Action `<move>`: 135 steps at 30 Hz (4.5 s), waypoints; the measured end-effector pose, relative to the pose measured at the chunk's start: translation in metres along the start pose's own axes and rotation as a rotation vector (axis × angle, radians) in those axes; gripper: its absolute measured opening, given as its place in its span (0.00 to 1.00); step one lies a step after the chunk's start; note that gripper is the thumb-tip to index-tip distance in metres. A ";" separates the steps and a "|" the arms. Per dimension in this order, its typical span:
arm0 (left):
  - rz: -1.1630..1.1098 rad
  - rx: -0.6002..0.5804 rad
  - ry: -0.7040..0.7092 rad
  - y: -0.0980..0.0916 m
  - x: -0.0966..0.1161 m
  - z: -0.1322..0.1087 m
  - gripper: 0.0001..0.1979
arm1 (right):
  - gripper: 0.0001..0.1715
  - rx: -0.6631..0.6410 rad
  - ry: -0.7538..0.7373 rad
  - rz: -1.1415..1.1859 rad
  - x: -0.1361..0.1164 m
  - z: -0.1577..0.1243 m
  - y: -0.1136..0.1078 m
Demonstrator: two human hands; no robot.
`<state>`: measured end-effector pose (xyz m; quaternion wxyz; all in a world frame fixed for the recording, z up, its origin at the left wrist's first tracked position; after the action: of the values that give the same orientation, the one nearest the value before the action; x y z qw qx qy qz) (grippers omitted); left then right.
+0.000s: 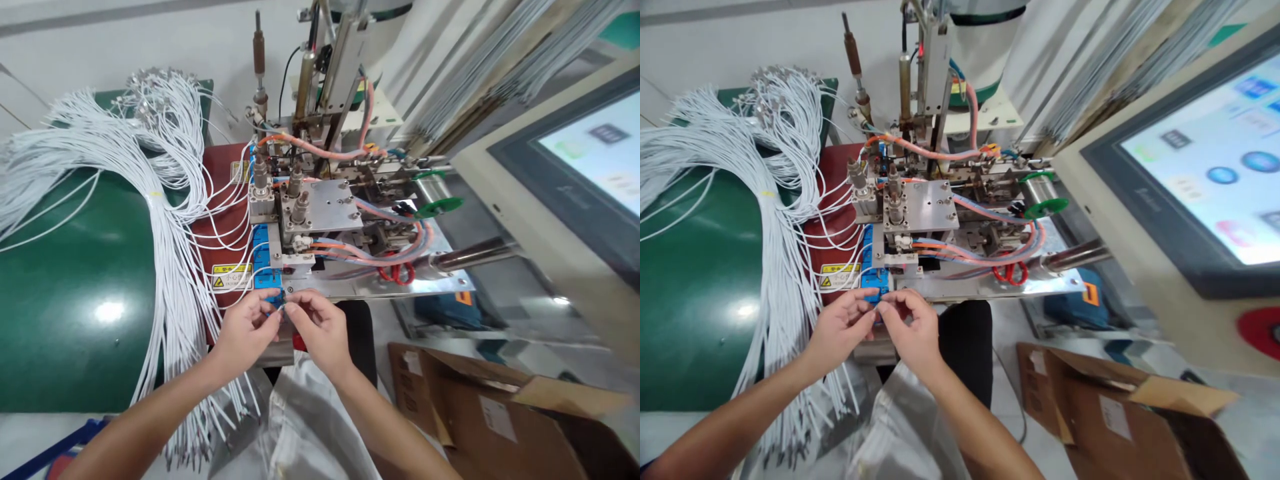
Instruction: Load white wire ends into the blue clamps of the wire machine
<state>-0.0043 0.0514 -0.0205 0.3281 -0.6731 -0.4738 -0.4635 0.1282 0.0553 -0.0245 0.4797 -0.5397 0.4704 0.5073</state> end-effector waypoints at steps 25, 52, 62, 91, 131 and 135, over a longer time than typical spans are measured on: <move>0.897 -0.063 0.140 -0.027 0.020 0.010 0.08 | 0.09 -0.045 0.134 -0.213 0.034 0.012 0.000; 1.040 -0.051 0.190 -0.022 0.014 0.018 0.10 | 0.07 -0.126 -0.080 -0.382 0.033 0.021 -0.006; 1.068 -0.036 0.190 -0.023 0.010 0.016 0.10 | 0.07 -0.129 0.010 -0.528 0.034 0.021 -0.004; 1.098 -0.047 0.240 -0.020 0.006 0.015 0.10 | 0.10 -0.216 -0.022 -0.541 0.029 0.021 -0.006; 1.219 -0.339 0.410 -0.012 0.017 -0.049 0.07 | 0.23 0.097 0.084 0.081 0.046 0.009 -0.032; 1.060 -0.081 0.441 0.000 0.025 -0.037 0.07 | 0.24 -0.004 0.013 0.254 0.034 -0.007 -0.025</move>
<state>-0.0134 0.0271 0.0161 0.5805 -0.7182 0.0260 -0.3828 0.1548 0.0503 -0.0574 0.4075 -0.4798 0.5371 0.5615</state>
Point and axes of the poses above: each hand's wrist, its own z-axis towards the middle knuckle, its own y-axis out of the palm, x = y × z, the point moved 5 cm from there along z, towards the middle knuckle, and after that the axes turned 11 degrees about -x, right-handed, at the moved point
